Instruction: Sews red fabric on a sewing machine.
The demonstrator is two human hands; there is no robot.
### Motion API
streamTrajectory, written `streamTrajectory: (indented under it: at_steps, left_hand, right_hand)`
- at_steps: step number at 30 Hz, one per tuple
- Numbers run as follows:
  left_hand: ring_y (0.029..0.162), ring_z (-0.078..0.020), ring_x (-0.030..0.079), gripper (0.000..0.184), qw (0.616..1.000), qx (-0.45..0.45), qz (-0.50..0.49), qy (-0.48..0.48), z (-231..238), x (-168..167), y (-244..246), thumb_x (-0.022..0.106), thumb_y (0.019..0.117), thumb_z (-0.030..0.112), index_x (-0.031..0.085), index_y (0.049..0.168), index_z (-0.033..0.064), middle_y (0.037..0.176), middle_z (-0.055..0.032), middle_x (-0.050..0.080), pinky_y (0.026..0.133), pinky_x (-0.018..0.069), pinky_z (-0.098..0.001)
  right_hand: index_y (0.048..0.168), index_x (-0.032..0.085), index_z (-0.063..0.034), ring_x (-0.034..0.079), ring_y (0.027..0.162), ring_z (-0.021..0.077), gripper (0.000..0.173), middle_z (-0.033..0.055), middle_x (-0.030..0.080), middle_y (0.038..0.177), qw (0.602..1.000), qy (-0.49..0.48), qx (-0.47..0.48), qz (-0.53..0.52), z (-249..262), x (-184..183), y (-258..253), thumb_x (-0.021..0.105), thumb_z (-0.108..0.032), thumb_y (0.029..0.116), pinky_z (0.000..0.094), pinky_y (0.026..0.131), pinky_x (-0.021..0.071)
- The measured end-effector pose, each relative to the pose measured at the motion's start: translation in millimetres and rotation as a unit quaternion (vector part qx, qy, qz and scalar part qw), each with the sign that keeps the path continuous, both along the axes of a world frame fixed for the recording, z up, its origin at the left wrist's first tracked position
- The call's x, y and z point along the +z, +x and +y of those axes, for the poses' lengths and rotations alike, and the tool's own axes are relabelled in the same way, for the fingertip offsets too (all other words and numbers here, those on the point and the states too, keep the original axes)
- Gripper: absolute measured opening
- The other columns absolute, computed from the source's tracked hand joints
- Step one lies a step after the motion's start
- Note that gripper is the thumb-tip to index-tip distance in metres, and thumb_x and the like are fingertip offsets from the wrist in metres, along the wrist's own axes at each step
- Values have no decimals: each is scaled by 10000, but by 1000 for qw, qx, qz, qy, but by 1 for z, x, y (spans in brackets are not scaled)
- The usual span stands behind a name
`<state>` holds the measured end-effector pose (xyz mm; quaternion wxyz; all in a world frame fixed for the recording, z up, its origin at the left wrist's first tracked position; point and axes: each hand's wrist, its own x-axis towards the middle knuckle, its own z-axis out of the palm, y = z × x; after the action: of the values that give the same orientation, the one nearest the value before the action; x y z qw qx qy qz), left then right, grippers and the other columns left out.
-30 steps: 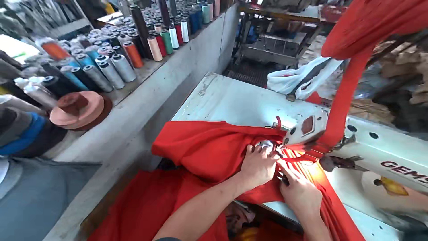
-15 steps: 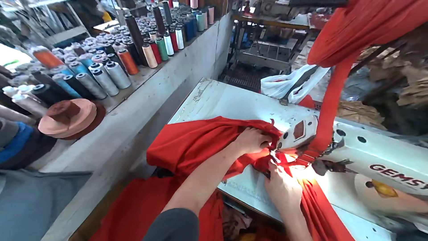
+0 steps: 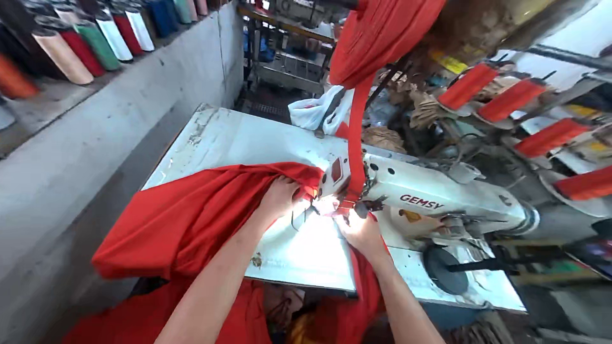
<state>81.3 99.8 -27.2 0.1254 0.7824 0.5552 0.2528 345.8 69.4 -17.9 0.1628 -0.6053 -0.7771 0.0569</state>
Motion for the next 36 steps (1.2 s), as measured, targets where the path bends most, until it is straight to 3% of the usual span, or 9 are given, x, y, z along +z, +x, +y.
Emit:
streamTrajectory:
  at_steps: [5,11,21,24,26,29,32,34,36]
  left_hand:
    - [1311,-341,553,488,996,83,32,-5,33,-5,18,588,958,542,737,1144,117,1261,-153,679,1172,349,-544]
    - [1186,-333,626,286,995,102,-4,-3,52,-5,26,624,970,445,775,1060,219,1078,-103,738,1113,391,-590]
    - [1159,-293,635,261,995,85,-30,40,50,-12,25,620,982,405,783,1050,214,1061,-70,744,1095,406,-554]
    - [1182,-294,634,347,993,102,-59,22,38,-7,26,591,1010,428,757,1114,141,1127,-95,736,1083,422,-538]
    - [1085,-308,685,371,986,106,-126,-29,15,1,21,569,1024,410,713,1189,111,1082,-125,736,970,517,-554]
    - [1095,-323,683,458,972,51,-166,-158,-46,19,4,489,1052,470,687,1242,104,1111,-159,720,972,521,-567]
    - [935,-354,701,483,982,18,-123,-141,-136,11,-7,502,1046,490,711,1092,57,933,-178,716,845,533,-580]
    - [827,-308,723,431,991,44,-113,-58,-195,-6,-9,559,1023,455,740,963,69,846,-124,729,748,568,-546]
    - [782,-243,734,396,993,42,-105,13,-246,-15,-12,618,999,435,762,880,85,827,-71,745,712,602,-485]
  right_hand:
    - [1150,736,-24,694,1132,279,364,173,738,1138,998,23,66,-12,13,-4,-10,556,-293,982,482,1003,532]
    - [1322,663,-45,593,1304,291,501,185,669,1323,993,-92,54,-46,45,-18,-25,579,-421,1003,489,1134,420]
    - [1267,706,-76,616,1278,286,392,159,699,1279,995,-50,58,-59,30,-7,-35,547,-333,1018,499,1120,432]
    - [1187,738,-69,704,1115,346,376,175,738,1162,992,69,51,-96,0,-10,-26,500,-298,1007,571,937,543]
    - [1223,730,-40,742,965,362,412,178,746,1098,994,57,57,-67,-25,-6,-16,522,-340,1030,580,778,594]
    - [1254,711,-108,731,893,290,409,111,754,1020,997,-49,42,39,-62,15,-10,607,-402,989,565,786,585]
    - [1175,711,-92,671,698,176,323,57,709,826,984,-55,132,106,-88,33,-18,463,-273,1072,417,655,573]
    - [1295,675,-113,651,730,143,348,44,710,912,962,-106,217,126,-97,52,-37,420,-188,1070,379,694,569]
    - [1291,710,-147,691,885,178,374,64,730,1068,937,-135,306,95,-104,64,-67,543,-73,965,424,799,587]
